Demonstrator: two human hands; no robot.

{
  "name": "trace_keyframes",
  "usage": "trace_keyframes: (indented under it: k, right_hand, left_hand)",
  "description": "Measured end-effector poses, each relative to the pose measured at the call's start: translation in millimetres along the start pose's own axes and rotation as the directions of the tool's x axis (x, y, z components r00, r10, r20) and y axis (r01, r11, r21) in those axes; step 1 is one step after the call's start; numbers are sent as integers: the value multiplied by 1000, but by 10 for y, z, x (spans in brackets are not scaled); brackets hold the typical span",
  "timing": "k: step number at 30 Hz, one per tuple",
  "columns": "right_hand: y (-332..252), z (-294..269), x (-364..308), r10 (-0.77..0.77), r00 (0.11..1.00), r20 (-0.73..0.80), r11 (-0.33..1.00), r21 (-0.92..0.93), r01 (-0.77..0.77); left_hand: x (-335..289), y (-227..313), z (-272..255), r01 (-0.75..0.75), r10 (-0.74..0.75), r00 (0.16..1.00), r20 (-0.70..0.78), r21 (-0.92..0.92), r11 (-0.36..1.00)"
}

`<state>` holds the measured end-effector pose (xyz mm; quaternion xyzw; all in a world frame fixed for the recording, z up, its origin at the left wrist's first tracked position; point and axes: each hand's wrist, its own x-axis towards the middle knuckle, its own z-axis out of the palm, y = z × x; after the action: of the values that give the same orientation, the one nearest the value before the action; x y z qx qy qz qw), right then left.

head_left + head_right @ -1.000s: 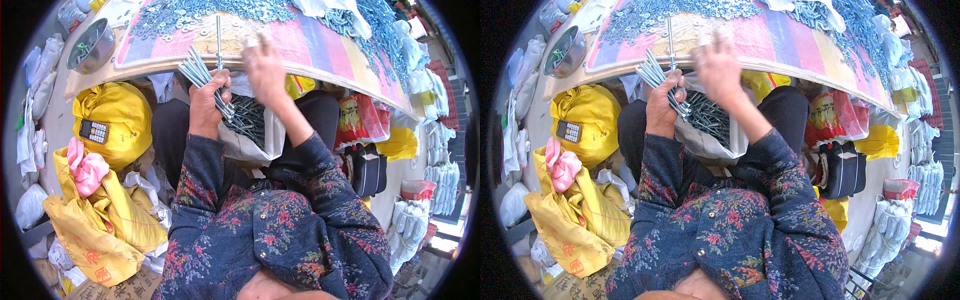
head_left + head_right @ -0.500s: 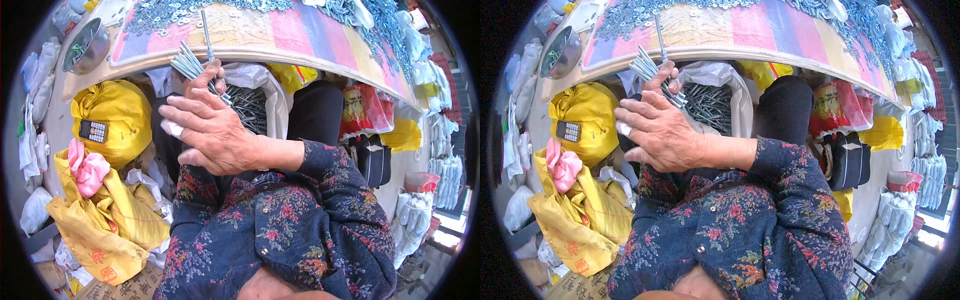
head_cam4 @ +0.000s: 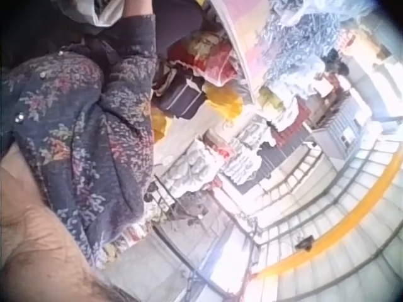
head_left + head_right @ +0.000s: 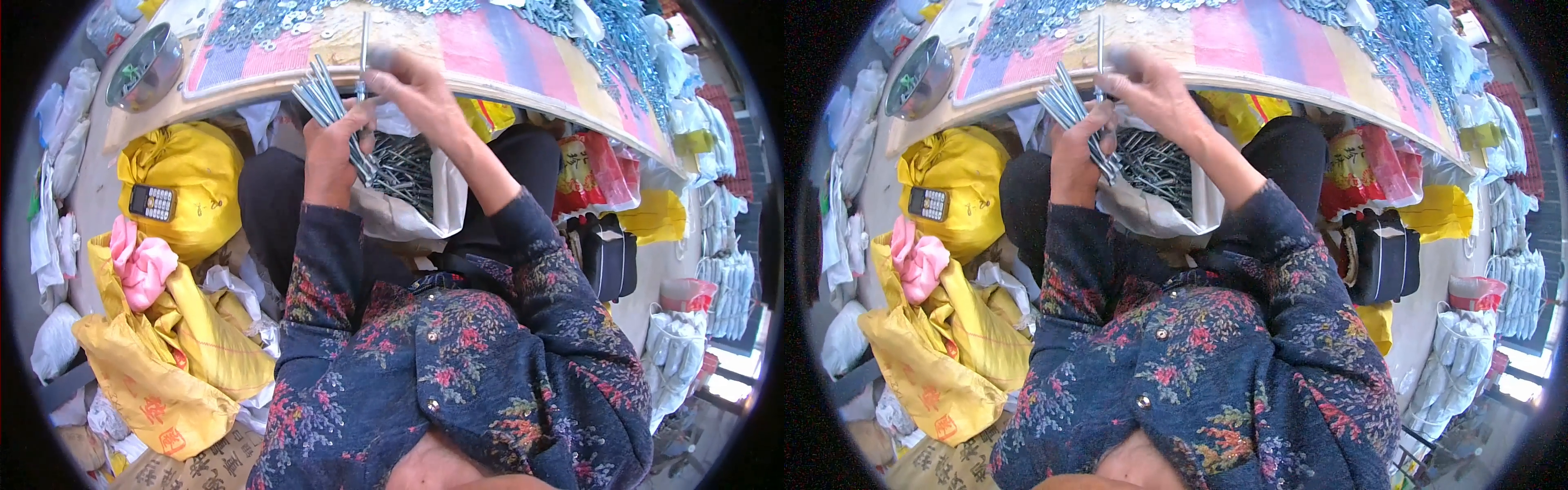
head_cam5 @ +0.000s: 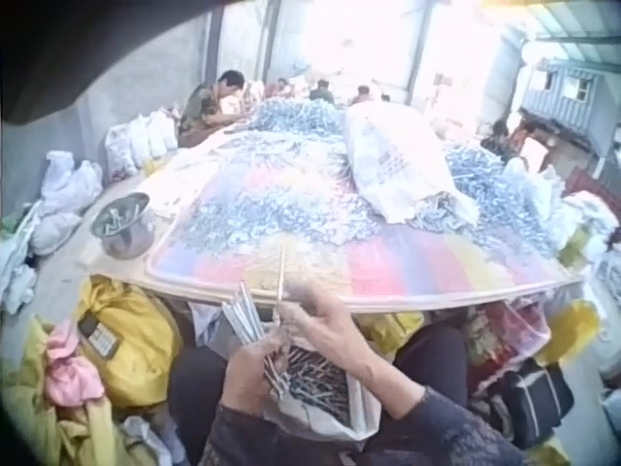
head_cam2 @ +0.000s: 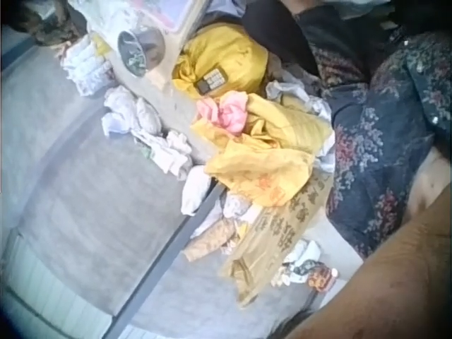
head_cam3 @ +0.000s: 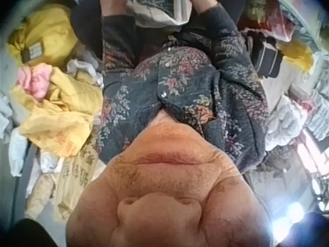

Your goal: Threading washers and components onto long metal bolts in a workshop environment.

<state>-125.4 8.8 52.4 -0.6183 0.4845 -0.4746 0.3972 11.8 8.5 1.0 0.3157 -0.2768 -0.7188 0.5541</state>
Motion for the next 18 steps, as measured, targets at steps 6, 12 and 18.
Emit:
trace_keyframes:
  k: [6, 12, 18]
  right_hand:
    - [145, 73, -266, -8, 996, -88, 999, -43, 5]
    - [102, -203, -409, 66, 995, -72, 886, -455, -91]
    - [92, -136, -287, 33, 991, -128, 999, 2, -33]
  left_hand:
    - [-174, 212, 50, -19, 33, 999, -36, 336, 942]
    - [-202, 218, -61, -20, -22, 996, 86, 455, 890]
    - [-236, -15, 224, 79, -168, 965, 201, 388, 918]
